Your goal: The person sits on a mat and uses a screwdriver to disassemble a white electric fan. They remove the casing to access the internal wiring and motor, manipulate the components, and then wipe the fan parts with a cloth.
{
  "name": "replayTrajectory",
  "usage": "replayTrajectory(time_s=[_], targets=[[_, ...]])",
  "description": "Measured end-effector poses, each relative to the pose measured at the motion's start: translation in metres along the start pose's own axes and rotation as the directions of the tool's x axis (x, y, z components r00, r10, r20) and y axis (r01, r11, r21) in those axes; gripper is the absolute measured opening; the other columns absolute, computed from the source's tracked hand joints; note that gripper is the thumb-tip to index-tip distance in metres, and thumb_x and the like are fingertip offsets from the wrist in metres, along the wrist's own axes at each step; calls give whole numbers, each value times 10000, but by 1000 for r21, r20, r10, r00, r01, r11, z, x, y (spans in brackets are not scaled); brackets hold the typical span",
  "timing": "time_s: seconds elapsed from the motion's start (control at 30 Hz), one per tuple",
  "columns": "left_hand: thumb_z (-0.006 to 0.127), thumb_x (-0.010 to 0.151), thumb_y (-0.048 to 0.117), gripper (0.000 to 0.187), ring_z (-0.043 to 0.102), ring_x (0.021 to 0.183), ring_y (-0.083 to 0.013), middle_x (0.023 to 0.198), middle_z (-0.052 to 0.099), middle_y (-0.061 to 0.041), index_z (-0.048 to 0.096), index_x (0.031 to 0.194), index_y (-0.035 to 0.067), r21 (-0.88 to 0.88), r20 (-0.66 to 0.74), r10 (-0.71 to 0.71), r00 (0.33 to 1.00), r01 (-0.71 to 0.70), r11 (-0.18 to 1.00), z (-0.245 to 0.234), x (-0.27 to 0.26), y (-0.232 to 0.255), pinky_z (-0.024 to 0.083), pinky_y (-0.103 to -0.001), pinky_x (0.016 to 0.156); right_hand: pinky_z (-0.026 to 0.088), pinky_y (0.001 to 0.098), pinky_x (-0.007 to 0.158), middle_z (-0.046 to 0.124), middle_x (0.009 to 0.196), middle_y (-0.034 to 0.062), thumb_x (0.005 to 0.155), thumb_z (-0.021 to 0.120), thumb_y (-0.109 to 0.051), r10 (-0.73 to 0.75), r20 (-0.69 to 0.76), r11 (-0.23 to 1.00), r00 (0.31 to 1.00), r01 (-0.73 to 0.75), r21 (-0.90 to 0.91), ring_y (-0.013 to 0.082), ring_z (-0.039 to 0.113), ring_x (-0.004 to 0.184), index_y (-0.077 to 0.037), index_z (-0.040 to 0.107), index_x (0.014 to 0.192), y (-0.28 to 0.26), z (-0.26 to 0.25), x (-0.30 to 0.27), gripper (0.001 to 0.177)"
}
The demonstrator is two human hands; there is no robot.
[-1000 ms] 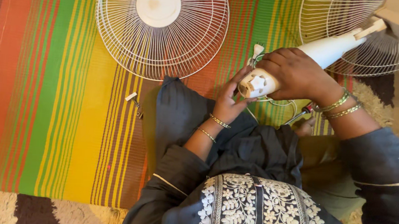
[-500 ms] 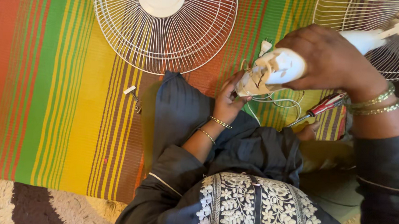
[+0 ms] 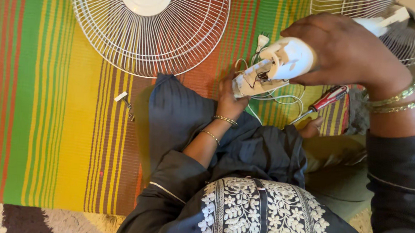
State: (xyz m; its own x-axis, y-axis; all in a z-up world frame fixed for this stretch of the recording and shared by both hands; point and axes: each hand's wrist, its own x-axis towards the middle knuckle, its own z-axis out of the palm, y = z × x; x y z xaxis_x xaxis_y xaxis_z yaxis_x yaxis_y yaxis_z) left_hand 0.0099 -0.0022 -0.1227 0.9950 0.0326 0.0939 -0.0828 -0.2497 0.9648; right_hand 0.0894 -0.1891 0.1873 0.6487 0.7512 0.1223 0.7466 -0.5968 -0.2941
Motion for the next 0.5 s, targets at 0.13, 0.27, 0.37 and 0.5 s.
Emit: replayTrajectory(time_s=[0.13, 0.27, 0.37, 0.5], targets=[[875, 630, 75, 931, 546, 1262, -379, 1334, 543, -215, 448, 1457, 40, -4, -41, -78, 996, 78, 997, 3, 3, -10, 474, -450, 1081, 548, 431, 841, 706, 1127, 146, 673, 868, -302, 17, -11, 999, 1000, -17, -45, 347, 678, 1001, -26, 685, 1158, -8, -11, 3, 587], [893, 596, 99, 958, 560, 1225, -360, 1306, 549, -199, 464, 1448, 16, -39, -4, -137, 991, 136, 990, -8, 4, 10, 474, -441, 1060, 553, 427, 828, 696, 1131, 165, 699, 868, -319, 117, 57, 990, 992, -111, -86, 340, 681, 968, -38, 669, 1241, -9, -22, 6, 642], [892, 658, 98, 891, 596, 1221, -298, 1333, 537, -163, 492, 1452, 30, -160, 7, -73, 997, 74, 984, -25, 2, 38, 533, -395, 1026, 585, 397, 758, 727, 1128, 181, 725, 888, -318, 470, 176, 878, 865, -438, -192, 298, 729, 889, -94, 620, 1395, -11, -29, -2, 755], [910, 740, 131, 780, 634, 1186, -216, 1336, 528, -108, 538, 1421, 51, -350, 47, 25, 999, -7, 937, -40, -4, 75, 587, -327, 953, 620, 344, 761, 741, 1161, 167, 717, 879, -210, 549, 265, 832, 792, -547, -91, 228, 763, 916, -110, 532, 1495, 8, -38, -23, 858]])
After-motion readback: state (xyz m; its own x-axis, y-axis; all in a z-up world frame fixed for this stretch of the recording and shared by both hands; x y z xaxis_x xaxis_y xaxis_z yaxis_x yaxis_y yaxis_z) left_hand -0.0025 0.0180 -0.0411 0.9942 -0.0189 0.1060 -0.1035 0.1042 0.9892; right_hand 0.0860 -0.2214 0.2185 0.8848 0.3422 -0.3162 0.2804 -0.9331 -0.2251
